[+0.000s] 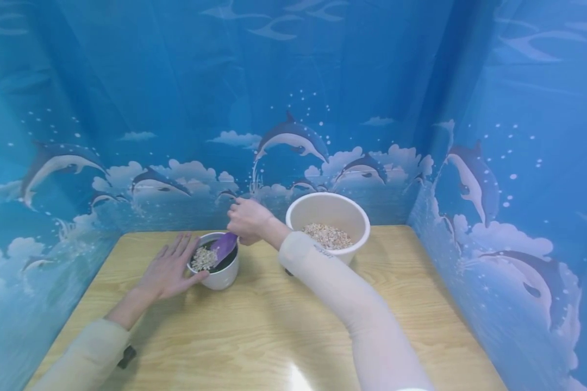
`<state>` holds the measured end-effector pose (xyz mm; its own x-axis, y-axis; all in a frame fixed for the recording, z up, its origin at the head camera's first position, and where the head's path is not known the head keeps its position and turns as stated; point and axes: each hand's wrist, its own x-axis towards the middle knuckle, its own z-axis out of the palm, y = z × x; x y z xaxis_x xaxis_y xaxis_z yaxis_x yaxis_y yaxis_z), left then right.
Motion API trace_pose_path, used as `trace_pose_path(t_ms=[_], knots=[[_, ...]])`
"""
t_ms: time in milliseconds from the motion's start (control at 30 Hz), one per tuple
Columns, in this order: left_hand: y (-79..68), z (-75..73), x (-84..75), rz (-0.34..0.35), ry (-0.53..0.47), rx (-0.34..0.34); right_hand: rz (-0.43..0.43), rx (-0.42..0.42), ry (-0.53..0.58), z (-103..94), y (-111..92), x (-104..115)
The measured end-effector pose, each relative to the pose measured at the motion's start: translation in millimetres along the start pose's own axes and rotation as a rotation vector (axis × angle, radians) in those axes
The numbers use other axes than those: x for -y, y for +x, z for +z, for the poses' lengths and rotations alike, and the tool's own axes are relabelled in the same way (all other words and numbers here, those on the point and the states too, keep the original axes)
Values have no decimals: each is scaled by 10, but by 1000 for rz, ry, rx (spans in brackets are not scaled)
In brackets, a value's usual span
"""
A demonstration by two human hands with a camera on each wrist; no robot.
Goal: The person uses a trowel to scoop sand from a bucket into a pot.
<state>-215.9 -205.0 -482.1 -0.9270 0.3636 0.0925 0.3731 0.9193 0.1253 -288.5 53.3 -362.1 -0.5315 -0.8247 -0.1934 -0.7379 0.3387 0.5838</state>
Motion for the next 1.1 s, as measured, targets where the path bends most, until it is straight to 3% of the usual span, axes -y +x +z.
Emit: trace_pose_path(t_ms=[300,900,1100], knots=[[-4,-14,-6,4,8,-3,-42,-58,-27,1,-75,-38],[-22,-36,1,2,18,-10,-110,-267,-71,43,-387,-233],[-8,-43,-9,6,18,-7,-105,-276,-60,75,-565,-301]])
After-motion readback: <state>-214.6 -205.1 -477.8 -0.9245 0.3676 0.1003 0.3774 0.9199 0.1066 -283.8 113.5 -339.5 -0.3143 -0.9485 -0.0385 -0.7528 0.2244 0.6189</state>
